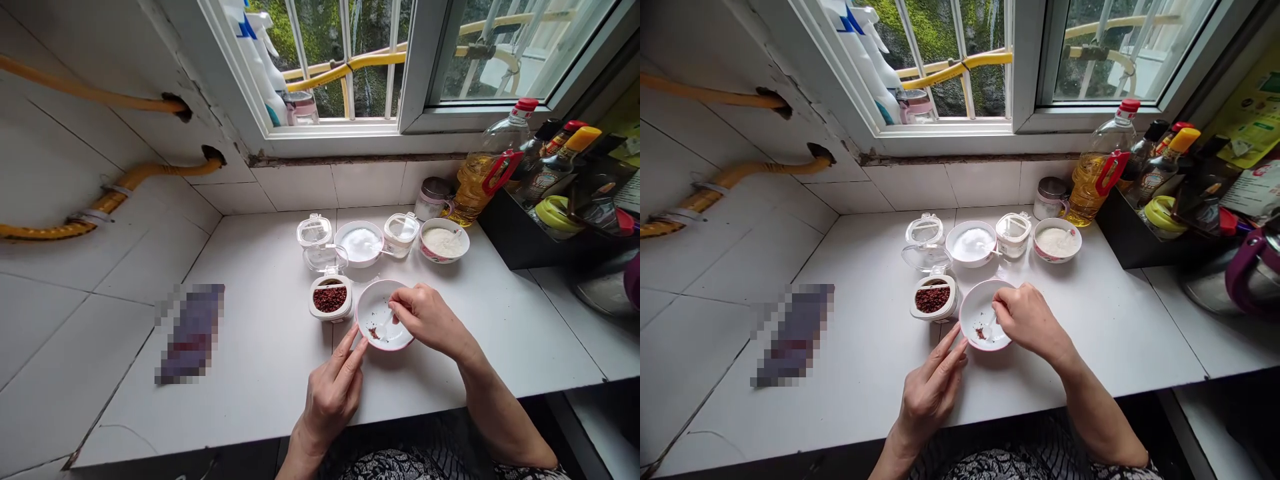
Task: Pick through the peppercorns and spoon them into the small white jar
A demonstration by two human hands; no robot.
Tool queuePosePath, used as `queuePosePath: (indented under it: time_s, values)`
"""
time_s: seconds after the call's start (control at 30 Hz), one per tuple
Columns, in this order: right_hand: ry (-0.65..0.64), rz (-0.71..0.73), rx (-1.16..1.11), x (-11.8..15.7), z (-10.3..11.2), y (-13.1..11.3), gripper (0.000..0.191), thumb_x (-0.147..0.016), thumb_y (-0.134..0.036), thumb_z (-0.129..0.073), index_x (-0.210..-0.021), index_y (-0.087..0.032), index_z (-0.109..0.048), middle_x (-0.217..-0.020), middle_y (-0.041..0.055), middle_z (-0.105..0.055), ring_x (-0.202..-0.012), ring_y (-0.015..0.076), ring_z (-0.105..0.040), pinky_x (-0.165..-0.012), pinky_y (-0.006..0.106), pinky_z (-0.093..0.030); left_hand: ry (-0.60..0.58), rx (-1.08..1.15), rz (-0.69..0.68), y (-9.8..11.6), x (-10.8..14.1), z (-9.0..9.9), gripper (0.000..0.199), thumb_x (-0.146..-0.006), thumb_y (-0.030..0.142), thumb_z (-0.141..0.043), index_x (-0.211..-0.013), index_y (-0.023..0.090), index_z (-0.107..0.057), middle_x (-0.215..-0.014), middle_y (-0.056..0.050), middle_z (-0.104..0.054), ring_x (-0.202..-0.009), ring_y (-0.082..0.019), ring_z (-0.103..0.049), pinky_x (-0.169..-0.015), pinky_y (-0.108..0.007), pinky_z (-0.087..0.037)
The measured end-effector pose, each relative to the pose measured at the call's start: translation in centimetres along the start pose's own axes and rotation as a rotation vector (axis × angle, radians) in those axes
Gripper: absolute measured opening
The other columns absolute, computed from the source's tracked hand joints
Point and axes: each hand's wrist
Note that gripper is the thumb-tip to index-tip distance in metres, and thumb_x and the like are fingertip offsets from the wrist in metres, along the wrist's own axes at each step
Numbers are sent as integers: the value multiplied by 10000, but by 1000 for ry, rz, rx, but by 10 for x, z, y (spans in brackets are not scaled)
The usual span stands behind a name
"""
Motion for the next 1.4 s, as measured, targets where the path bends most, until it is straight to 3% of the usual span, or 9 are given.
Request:
queuePosePath:
  time_s: [0.23, 0.4, 0.63, 0.97, 1.17, 1.3, 1.4]
  values:
    - [136, 23, -151, -2, -11, -13, 259, -893, -105, -528, -688, -189, -661, -649, 13, -726, -595, 140, -589, -653, 273, -444, -3, 1, -4, -1, 1, 0, 594, -883, -75, -510, -1448, 109, -486, -1442, -227, -532, -1268, -263, -613, -896, -277, -598]
    - [187, -15, -411, -4, -16, -11, 209, -884, -146, -539, -725, -191, -666, -646, 16, -746, -592, 149, -647, -601, 267, -480, 6, 4, -8, -1, 1, -1, 608, -884, -71, -503, -1457, 131, -480, -1461, -206, -519, -1279, -262, -604, -917, -289, -597]
    - [189, -172, -737, -10, -12, -1, 216, -847, -336, -599, -703, -185, -655, -654, 47, -747, -523, 139, -605, -511, 255, -497, 22, 4, -24, -1, -2, -3, 595, -883, -77, -490, -1447, 114, -485, -1461, -218, -515, -1305, -272, -581, -941, -301, -590]
    - [275, -181, -959, -21, 3, 23, 404, -689, -545, -779, -701, -160, -660, -620, 83, -738, -491, 133, -559, -504, 283, -478, 43, -29, -38, -3, -1, -6, 567, -904, -44, -472, -1446, 124, -482, -1417, -222, -558, -1276, -263, -605, -867, -267, -615]
    - [430, 39, -818, -23, -5, -7, 315, -865, -491, -655, -817, -179, -652, -717, 73, -758, -571, 159, -630, -591, 305, -524, 66, -35, -44, -3, -2, -8, 587, -904, -45, -439, -1465, 125, -457, -1408, -216, -566, -1280, -259, -598, -900, -268, -607]
    - [531, 312, -435, -24, -15, -26, 158, -969, -293, -545, -898, -204, -655, -790, 60, -774, -695, 192, -675, -694, 333, -526, 60, -39, -48, -3, 0, -8, 606, -901, -39, -418, -1480, 139, -439, -1418, -199, -562, -1276, -245, -603, -940, -284, -595]
    - [621, 537, -116, -26, -20, -29, 157, -989, -208, -508, -916, -207, -647, -753, 44, -757, -675, 188, -660, -741, 342, -490, 54, -41, -53, -4, 1, -9, 601, -887, -47, -414, -1462, 121, -456, -1420, -206, -560, -1290, -237, -593, -961, -291, -587]
Point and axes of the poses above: each hand's wrist, its own x-axis away from the middle knuckle, its own z-axis out of the back of the hand, y = z × x
